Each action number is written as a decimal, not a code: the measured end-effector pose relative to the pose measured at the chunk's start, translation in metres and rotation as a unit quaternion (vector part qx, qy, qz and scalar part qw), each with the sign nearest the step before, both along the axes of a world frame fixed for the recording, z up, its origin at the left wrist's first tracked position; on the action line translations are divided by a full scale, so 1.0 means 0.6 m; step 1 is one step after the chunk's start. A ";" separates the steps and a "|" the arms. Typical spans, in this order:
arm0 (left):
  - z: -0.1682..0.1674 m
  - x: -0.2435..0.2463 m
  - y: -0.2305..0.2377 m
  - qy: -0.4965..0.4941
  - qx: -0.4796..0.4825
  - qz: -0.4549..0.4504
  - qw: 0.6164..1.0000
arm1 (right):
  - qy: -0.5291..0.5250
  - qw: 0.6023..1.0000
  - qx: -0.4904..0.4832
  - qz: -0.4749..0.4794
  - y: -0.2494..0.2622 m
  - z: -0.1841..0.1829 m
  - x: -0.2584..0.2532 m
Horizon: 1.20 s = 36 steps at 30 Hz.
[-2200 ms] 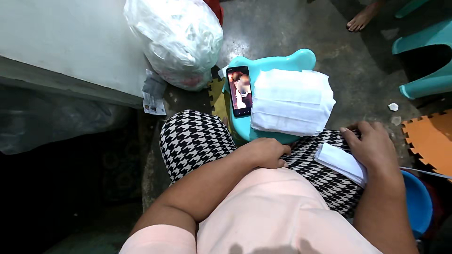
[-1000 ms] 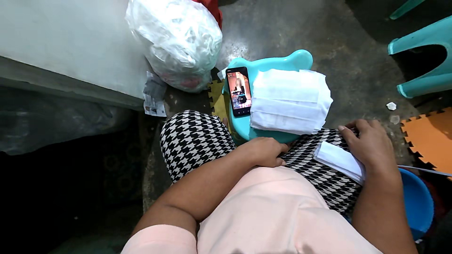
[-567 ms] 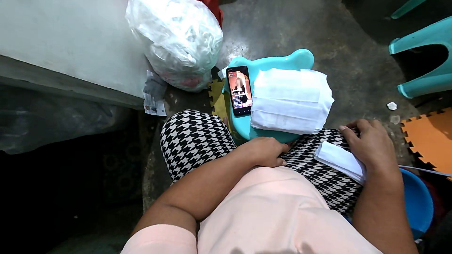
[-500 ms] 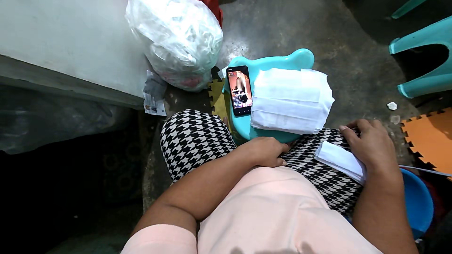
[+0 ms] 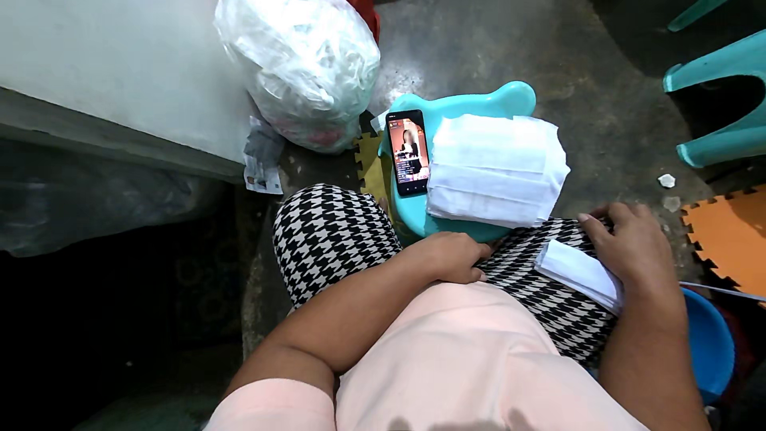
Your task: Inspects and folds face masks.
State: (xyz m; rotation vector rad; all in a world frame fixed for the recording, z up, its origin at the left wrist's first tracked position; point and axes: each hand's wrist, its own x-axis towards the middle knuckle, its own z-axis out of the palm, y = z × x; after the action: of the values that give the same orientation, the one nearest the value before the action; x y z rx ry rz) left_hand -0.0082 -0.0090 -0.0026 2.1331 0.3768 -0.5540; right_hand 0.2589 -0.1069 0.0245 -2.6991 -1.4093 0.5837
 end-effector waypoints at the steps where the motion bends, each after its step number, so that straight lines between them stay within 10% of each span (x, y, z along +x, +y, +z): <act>1: 0.000 0.000 0.000 0.002 0.000 -0.001 1.000 | 0.000 1.000 0.000 0.000 0.000 0.000 0.000; 36: 0.003 0.001 0.002 0.004 0.000 -0.007 1.000 | -0.005 1.000 -0.008 0.003 0.001 -0.003 0.003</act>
State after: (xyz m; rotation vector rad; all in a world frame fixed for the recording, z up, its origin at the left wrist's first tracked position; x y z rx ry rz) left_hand -0.0078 -0.0078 -0.0009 2.1367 0.3665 -0.5704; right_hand 0.2605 -0.1064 0.0227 -2.7138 -1.4212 0.5855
